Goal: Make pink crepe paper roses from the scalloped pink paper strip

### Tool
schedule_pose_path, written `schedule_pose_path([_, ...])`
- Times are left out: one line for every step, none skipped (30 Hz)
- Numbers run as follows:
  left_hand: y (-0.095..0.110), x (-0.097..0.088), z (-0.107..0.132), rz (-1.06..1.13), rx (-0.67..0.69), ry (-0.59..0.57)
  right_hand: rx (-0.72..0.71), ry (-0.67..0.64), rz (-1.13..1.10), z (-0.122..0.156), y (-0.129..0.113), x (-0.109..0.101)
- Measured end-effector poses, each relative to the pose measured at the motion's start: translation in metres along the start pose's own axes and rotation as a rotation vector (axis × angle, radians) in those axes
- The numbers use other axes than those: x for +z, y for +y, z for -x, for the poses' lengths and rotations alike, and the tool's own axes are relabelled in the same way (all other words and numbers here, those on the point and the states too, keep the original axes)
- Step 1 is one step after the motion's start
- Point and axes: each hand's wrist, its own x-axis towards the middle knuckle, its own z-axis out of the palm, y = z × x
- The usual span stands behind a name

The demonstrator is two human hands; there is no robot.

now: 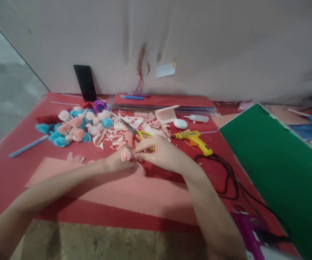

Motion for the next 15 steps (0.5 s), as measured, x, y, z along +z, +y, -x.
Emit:
schedule_pose_path([-0.0009,0.0003,-0.0015,0.004,-0.009,-0.003,-0.002,0.005,-0.001,-0.0001,-0.0007,0.0001])
schedule_pose_path([-0.0016,0.0002,-0.0031,0.008,-0.018,-0.006,-0.004,0.009,-0.003,-0.0002,-0.0014,0.0002])
schedule_pose_path([-0.0018,-0.0001,-0.0044,0.01,-0.026,-0.01,-0.004,0.016,-0.005,-0.0003,-0.0019,0.0003])
schedule_pose_path([-0.0016,-0.0007,-0.0053,0.012,-0.035,-0.014,-0.001,0.022,-0.01,-0.0005,-0.0023,0.0004])
schedule_pose_path([-0.0011,-0.0014,-0.0058,0.013,-0.044,-0.018,0.002,0.029,-0.016,-0.0007,-0.0025,0.0005])
schedule_pose_path([-0.0002,-0.0021,-0.0058,0.014,-0.054,-0.023,0.003,0.037,-0.02,-0.0009,-0.0025,0.0006])
schedule_pose_path([0.001,-0.003,-0.0054,0.014,-0.063,-0.029,0.0,0.04,-0.022,-0.001,-0.0023,0.0006])
schedule_pose_path([0.0021,-0.0038,-0.0046,0.016,-0.07,-0.034,-0.005,0.041,-0.022,-0.001,-0.002,0.0005])
schedule_pose_path([0.0032,-0.0046,-0.0038,0.019,-0.075,-0.038,-0.012,0.039,-0.021,-0.001,-0.0016,0.0004])
schedule_pose_path([0.004,-0.0054,-0.0029,0.025,-0.079,-0.04,-0.016,0.034,-0.021,-0.0009,-0.0013,0.0003])
schedule_pose_path([0.0045,-0.0061,-0.0022,0.034,-0.08,-0.04,-0.016,0.034,-0.021,-0.0007,-0.0012,0.0001])
schedule_pose_path([0.0045,-0.0068,-0.0017,0.044,-0.079,-0.036,-0.009,0.031,-0.021,-0.0005,-0.0012,-0.0002])
schedule_pose_path([0.0042,-0.0074,-0.0013,0.056,-0.076,-0.028,0.004,0.03,-0.019,-0.0002,-0.0014,-0.0005])
schedule_pose_path([0.0035,-0.008,-0.0011,0.069,-0.071,-0.017,0.023,0.029,-0.015,0.0001,-0.0018,-0.0009])
schedule_pose_path([0.0027,-0.0084,-0.001,0.081,-0.062,-0.003,0.043,0.03,-0.011,0.0006,-0.0024,-0.0012])
